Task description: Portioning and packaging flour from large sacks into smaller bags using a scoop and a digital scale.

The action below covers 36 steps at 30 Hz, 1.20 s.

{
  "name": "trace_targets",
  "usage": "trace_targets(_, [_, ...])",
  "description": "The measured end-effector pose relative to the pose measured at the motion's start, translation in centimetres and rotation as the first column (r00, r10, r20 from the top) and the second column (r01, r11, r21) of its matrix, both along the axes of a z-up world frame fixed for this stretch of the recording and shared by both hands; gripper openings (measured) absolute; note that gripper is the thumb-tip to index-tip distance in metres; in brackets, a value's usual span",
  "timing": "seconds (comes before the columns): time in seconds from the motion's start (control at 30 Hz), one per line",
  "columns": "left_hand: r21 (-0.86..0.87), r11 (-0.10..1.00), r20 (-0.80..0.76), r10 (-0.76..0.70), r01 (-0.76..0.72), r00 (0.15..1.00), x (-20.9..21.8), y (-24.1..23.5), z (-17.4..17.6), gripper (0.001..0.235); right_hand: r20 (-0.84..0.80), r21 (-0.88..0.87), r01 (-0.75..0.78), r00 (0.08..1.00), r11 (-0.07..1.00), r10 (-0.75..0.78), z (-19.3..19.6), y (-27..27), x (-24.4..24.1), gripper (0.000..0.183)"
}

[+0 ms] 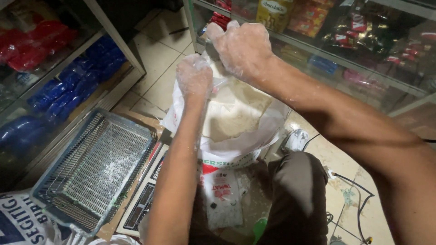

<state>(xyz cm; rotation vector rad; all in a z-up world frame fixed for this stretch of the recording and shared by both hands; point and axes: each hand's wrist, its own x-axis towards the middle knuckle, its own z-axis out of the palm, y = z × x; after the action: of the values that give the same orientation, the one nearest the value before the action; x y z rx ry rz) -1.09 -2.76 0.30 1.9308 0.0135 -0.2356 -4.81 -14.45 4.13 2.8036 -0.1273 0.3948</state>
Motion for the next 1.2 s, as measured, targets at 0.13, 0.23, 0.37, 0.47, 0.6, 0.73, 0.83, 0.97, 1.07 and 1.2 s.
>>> trace_targets(0.13, [0.057,0.998,-0.013,-0.016,0.017,1.0,0.9,1.5,-0.2,0.026,0.061,-0.169,-0.01,0.998,0.986,0.02,1.5,-1.3,-1.4,0.043])
trace_targets(0.23, [0.064,0.998,-0.01,-0.004,0.004,1.0,1.6,2.1,-0.8,0.024,0.26,-0.107,-0.04,0.963,0.993,0.066,1.9,-5.0,-2.4,0.046])
trace_targets(0.37, [-0.067,0.998,0.121,0.011,-0.003,0.993,1.9,2.0,-2.0,0.028,0.17,0.01,0.083,0.982,0.996,-0.084,1.2,-7.3,-3.6,0.041])
trace_targets(0.47, [-0.127,0.99,0.058,0.065,-0.057,0.996,0.9,1.3,-0.5,0.032,-0.41,-0.105,0.354,0.836,0.929,-0.365,-1.0,-4.2,-3.7,0.063])
trace_targets(0.6, [-0.181,0.98,0.092,0.099,-0.081,0.991,0.8,0.5,-0.5,0.035,-0.517,-0.24,0.258,0.782,0.936,-0.348,-6.1,-3.7,-3.9,0.058])
trace_targets(0.73, [-0.213,0.972,0.109,0.128,-0.103,0.986,1.0,0.5,-0.3,0.033,-0.544,0.128,0.277,0.822,0.952,-0.166,-6.2,-3.5,-3.5,0.037])
trace_targets(0.83, [-0.248,0.962,0.109,0.143,-0.113,0.984,1.1,1.1,-0.4,0.03,-0.604,0.184,0.375,0.772,0.908,-0.197,-4.9,-3.1,-3.6,0.041])
trace_targets(0.97, [-0.276,0.949,0.046,0.171,-0.152,0.984,1.0,1.7,0.2,0.028,-0.622,0.277,0.487,0.748,0.828,-0.232,-5.7,-4.6,-3.2,0.053])
trace_targets(1.07, [-0.27,0.947,0.019,0.186,-0.174,0.982,1.1,1.9,0.2,0.031,-0.578,0.511,0.475,0.807,0.717,-0.122,-7.9,-3.4,-3.2,0.029])
trace_targets(1.2, [-0.278,0.948,0.119,0.193,-0.154,0.974,1.5,2.2,-0.4,0.03,-0.576,0.681,0.461,0.817,0.57,0.027,-8.0,-0.8,-4.1,0.03])
